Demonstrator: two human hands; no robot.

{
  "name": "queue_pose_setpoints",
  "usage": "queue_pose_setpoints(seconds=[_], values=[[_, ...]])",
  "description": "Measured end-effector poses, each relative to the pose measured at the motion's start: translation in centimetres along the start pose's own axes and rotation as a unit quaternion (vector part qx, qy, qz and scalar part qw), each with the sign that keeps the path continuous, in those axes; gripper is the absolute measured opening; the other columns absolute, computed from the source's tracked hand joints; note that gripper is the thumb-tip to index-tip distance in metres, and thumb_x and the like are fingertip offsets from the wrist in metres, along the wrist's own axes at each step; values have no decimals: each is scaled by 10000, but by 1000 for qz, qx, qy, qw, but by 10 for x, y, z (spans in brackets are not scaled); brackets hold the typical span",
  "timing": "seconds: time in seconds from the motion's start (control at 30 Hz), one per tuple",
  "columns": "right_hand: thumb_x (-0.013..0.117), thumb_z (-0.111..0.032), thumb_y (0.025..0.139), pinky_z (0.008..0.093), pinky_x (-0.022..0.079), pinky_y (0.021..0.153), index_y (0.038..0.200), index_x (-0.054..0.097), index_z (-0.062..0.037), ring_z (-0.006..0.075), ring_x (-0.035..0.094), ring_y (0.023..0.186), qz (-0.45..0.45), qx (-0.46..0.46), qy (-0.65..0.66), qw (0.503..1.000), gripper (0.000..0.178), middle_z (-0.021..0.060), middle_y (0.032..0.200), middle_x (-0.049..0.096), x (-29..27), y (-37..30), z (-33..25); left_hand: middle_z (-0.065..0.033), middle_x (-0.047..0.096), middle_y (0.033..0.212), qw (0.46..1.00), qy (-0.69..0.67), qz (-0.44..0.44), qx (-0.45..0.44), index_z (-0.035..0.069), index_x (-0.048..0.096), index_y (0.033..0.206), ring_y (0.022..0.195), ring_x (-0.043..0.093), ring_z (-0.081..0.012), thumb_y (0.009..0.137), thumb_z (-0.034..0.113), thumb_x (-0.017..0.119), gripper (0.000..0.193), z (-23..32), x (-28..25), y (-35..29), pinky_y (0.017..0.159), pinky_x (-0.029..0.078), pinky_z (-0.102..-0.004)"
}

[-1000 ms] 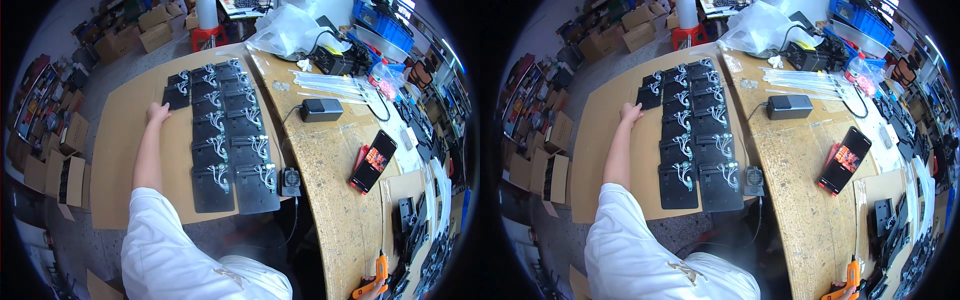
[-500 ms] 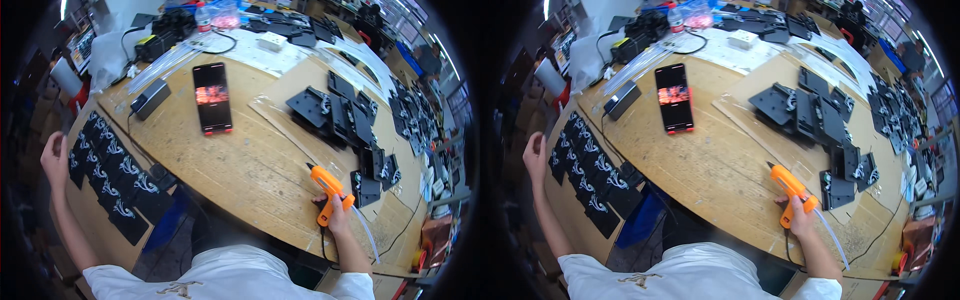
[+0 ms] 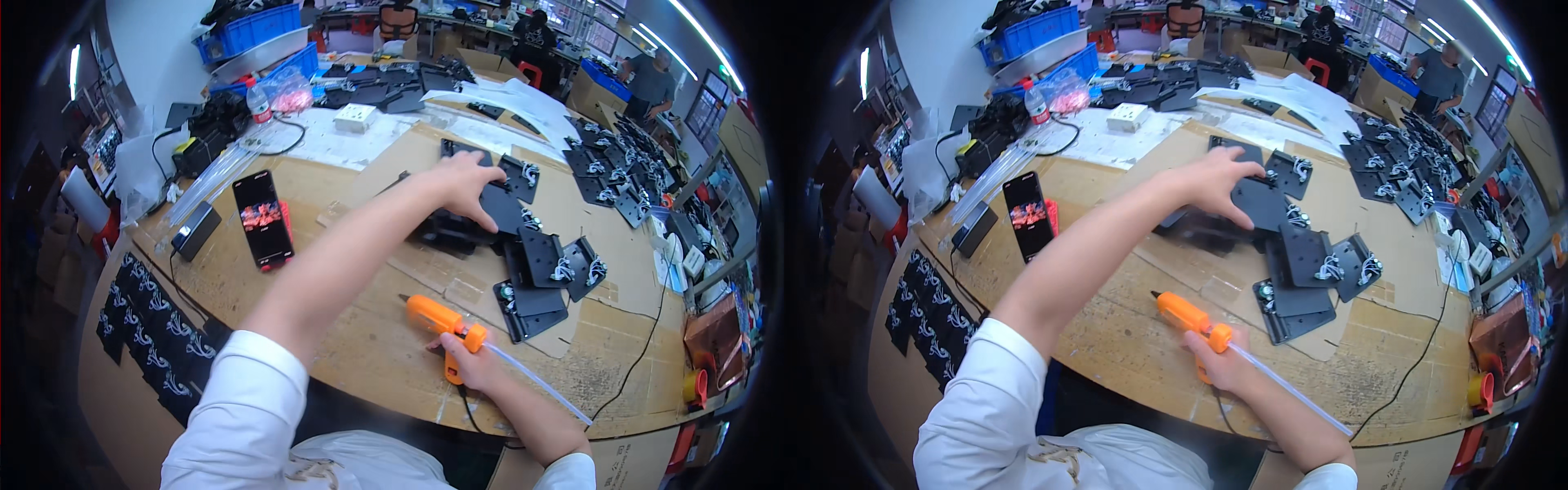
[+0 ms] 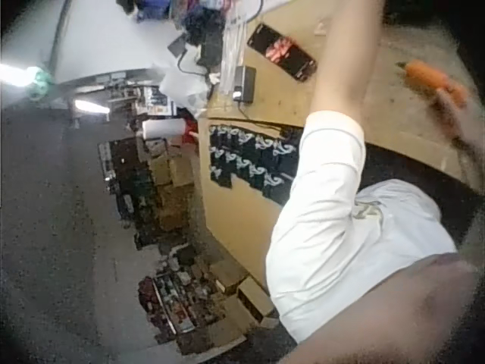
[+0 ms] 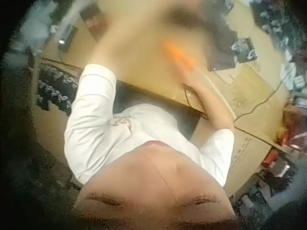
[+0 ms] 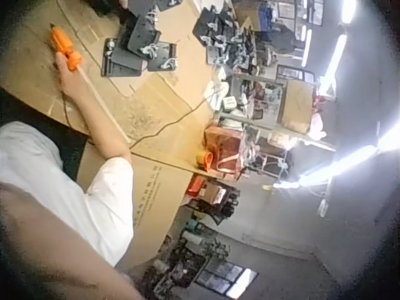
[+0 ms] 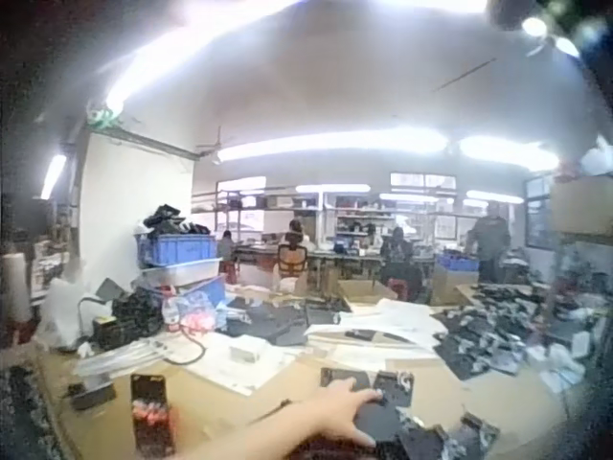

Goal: The person uses a hot glue gun to apply adhesive to the internal wiring and components of black plastic electronic housings. They handle the units one by one, applying glue to specific areas, and then place the finished units onto a cardboard sheet on the table.

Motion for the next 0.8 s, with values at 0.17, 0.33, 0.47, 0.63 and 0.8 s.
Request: queue_pose_setpoints(seconds=[0.17,0.33,0.47,0.63,0.8], values=[[678,-340,889,337,476,569,884,697,-36,171,591,563,-1,-13,-49,999,305,87,618,624,-7,-1,3,-231,445,1437,968,1,-242,-72,274,380,1490,1364,398,-389,425,644,891,1238,24,39,49,1082,374,-505],[671,-373,891,349,465,543,856,691,-54,178,587,543,-11,-14,-84,996,321,82,587,606,-4,-1,-17,-181,537,1348,982,106,-156,-20,243,470,1418,1217,525,-385,437,516,918,1112,39,4,46,996,460,-462],[671,-361,891,339,456,526,818,687,-48,151,565,526,-13,-13,-43,999,322,43,574,598,1,0,-13,-232,498,1324,998,-46,12,31,200,440,1422,1195,517,-388,482,451,919,1084,42,-57,-13,1019,424,-467],[678,-313,893,298,436,502,800,668,-34,101,528,505,17,6,-17,1000,294,11,544,550,-15,-6,4,-178,390,1458,756,-619,207,57,148,68,1566,1314,460,-335,505,290,950,1386,31,-48,-167,1102,363,-437],[674,-203,903,277,480,627,910,675,21,113,603,680,-1,20,57,998,225,39,729,646,4,-6,-3,-227,315,1493,659,-686,308,23,202,56,1562,1365,399,-395,516,320,957,1386,32,27,-292,1118,326,-537]])
Point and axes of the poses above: each hand's wrist, its own y-axis towards the middle knuckle, its own x-axis out of the palm, z = x × y, the point moved 6 cm from there along y, towards the middle knuckle
